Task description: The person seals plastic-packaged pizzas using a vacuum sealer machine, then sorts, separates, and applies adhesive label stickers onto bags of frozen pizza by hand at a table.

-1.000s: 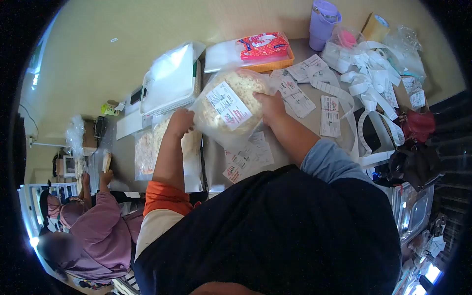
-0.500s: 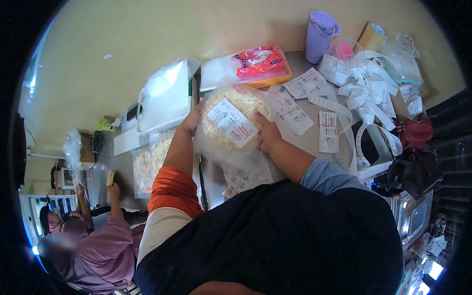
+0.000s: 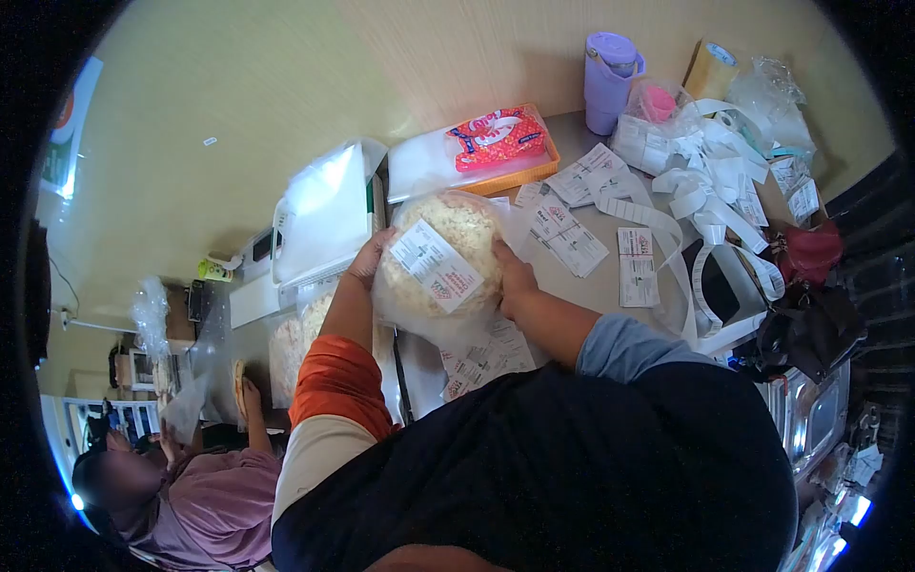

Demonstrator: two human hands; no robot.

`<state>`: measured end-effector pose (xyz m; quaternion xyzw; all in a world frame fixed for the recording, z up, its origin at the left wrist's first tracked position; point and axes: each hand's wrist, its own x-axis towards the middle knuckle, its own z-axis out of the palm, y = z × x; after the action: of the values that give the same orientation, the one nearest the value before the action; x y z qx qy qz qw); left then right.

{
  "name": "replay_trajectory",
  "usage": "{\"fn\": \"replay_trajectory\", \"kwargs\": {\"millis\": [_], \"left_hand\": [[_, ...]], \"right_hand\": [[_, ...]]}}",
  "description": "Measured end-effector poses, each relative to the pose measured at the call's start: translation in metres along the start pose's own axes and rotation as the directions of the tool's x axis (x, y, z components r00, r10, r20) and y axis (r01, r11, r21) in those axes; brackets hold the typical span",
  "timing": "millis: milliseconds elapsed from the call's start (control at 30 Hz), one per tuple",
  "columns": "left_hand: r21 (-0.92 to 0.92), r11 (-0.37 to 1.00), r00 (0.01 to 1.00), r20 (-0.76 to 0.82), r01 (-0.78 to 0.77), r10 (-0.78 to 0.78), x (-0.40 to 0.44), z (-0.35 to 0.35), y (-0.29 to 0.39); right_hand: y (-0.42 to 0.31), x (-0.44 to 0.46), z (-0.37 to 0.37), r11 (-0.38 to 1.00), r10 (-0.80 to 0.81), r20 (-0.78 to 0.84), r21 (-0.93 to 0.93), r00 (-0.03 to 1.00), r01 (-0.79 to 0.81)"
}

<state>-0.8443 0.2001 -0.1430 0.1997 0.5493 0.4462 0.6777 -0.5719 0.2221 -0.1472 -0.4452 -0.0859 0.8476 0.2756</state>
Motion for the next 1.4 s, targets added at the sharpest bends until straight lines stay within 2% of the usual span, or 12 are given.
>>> {"fn": "replay_trajectory", "kwargs": {"millis": [200, 400, 433, 467, 533, 600, 667, 767, 867, 967, 1233, 1400], "left_hand": [[-0.049, 0.996, 0.997, 0.018, 0.079, -0.078, -0.004, 0.015, 0.003], [-0.150, 0.984, 0.974, 0.190, -0.094, 0.122, -0.012, 0.023, -0.001], [-0.037, 0.990, 0.976, 0.168, -0.136, 0.141, -0.024, 0.031, 0.010], [-0.100, 0.984, 0.970, 0.182, -0.146, 0.162, -0.033, 0.049, 0.018], [0.145, 0.955, 0.957, 0.168, -0.259, 0.234, -0.060, 0.091, 0.046], [-0.005, 0.994, 0.985, 0.135, -0.106, 0.105, -0.099, 0.163, 0.065], [0.199, 0.965, 0.983, 0.103, -0.172, 0.154, -0.112, 0.207, 0.081], [0.111, 0.984, 0.974, 0.196, -0.139, 0.115, -0.136, 0.284, 0.064], [0.095, 0.995, 0.770, 0.636, -0.025, -0.042, -0.117, 0.343, 0.032], [0.149, 0.987, 0.722, 0.677, 0.055, -0.142, -0.132, 0.412, -0.012], [0.385, 0.891, 0.224, 0.871, 0.238, -0.436, -0.202, 0.550, -0.123], [0.506, 0.857, 0.129, 0.848, 0.097, -0.515, -0.223, 0.641, -0.196]], "right_hand": [[0.011, 0.013, -0.003, 0.994, -0.004, 0.126, 0.113, 0.992, -0.011], [0.010, 0.018, 0.000, 0.990, 0.007, 0.180, 0.137, 0.984, -0.032], [0.001, 0.005, 0.004, 0.992, -0.047, 0.162, 0.124, 0.986, 0.027], [-0.003, -0.009, 0.009, 0.988, -0.112, 0.129, 0.121, 0.985, 0.096], [-0.020, -0.027, 0.005, 0.973, -0.227, 0.190, 0.091, 0.955, 0.213], [-0.061, -0.127, 0.013, 0.953, -0.301, 0.170, 0.095, 0.938, 0.289], [-0.087, -0.154, -0.012, 0.918, -0.396, 0.139, 0.031, 0.908, 0.395], [-0.100, -0.243, -0.051, 0.813, -0.582, 0.097, 0.093, 0.807, 0.575], [-0.095, -0.315, -0.101, 0.671, -0.726, -0.028, 0.186, 0.687, 0.717], [-0.073, -0.373, -0.150, 0.565, -0.778, -0.165, 0.237, 0.606, 0.790], [0.012, -0.525, -0.248, 0.301, -0.800, -0.483, 0.188, 0.355, 0.935], [0.048, -0.572, -0.337, 0.074, -0.785, -0.582, 0.254, 0.213, 0.964]]}}
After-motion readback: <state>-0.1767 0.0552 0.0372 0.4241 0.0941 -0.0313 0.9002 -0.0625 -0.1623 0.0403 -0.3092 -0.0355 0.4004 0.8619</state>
